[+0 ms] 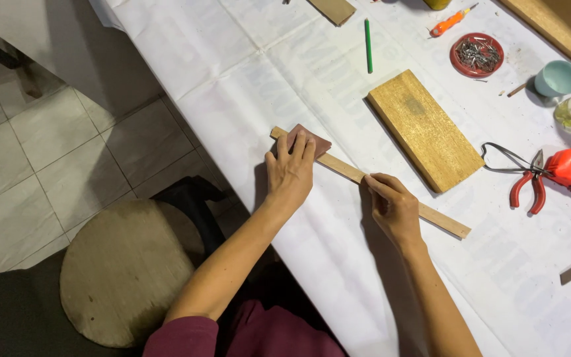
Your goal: Sand the surface of a small wooden strip using a piece of sandpaper.
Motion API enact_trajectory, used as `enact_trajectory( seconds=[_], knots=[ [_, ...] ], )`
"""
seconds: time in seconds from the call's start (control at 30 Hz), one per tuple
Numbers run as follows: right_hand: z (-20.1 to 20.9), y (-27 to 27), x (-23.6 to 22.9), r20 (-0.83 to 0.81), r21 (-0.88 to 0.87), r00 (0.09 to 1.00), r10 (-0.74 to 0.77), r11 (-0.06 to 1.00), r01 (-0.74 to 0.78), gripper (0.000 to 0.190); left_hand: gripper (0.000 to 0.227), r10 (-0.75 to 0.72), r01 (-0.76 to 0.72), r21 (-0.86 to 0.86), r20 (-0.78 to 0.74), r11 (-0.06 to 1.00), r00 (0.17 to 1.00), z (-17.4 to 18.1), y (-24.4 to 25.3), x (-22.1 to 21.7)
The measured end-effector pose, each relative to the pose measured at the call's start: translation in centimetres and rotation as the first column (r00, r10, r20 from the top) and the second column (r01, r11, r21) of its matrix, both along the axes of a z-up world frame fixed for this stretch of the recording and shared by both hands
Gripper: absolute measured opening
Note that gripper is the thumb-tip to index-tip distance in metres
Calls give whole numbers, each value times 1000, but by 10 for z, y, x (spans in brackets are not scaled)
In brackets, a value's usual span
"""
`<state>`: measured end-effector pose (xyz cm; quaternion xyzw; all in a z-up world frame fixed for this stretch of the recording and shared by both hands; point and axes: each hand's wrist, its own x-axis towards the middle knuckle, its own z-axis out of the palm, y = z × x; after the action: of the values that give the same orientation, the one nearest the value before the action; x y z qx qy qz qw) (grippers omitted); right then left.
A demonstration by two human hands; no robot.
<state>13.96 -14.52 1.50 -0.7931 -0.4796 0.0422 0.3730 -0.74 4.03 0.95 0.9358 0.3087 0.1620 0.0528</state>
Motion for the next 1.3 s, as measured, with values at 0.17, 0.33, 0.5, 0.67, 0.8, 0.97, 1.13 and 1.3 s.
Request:
enact_trajectory(
  seconds=[0.17,0.33,0.5,0.67,0.8,0.97,1.13,1.3],
  knots=[
    [-20,-4,-6,76,90,997,-6,996,-1,39,37,5,52,-240,230,969,973,29,-24,10],
    [22,-6,-40,20,236,1000,21,972,-26,80,32,131,297,-658,520,692,844,56,-59,35],
    [23,7,-51,72,132,997,16,991,-26,104,36,137,261,-792,395,551,908,5,-63,50],
    [-19,13,-49,199,-191,976,-90,973,129,84,33,-207,324,-306,357,895,911,13,-40,40],
    [-17,11,-49,264,-194,962,-75,972,129,75,32,-369,391,-83,204,917,907,10,-24,36],
    [-23,-32,-32,298,-233,942,-156,945,230,71,30,-381,393,-47,170,918,909,3,-19,38],
    [-28,-88,-9,295,-271,921,-255,902,337,68,31,-404,412,-31,136,911,904,-6,-14,41],
    [-18,-62,-35,281,-228,905,-318,894,385,70,29,-431,439,-39,124,898,894,-2,-10,39]
  ],
)
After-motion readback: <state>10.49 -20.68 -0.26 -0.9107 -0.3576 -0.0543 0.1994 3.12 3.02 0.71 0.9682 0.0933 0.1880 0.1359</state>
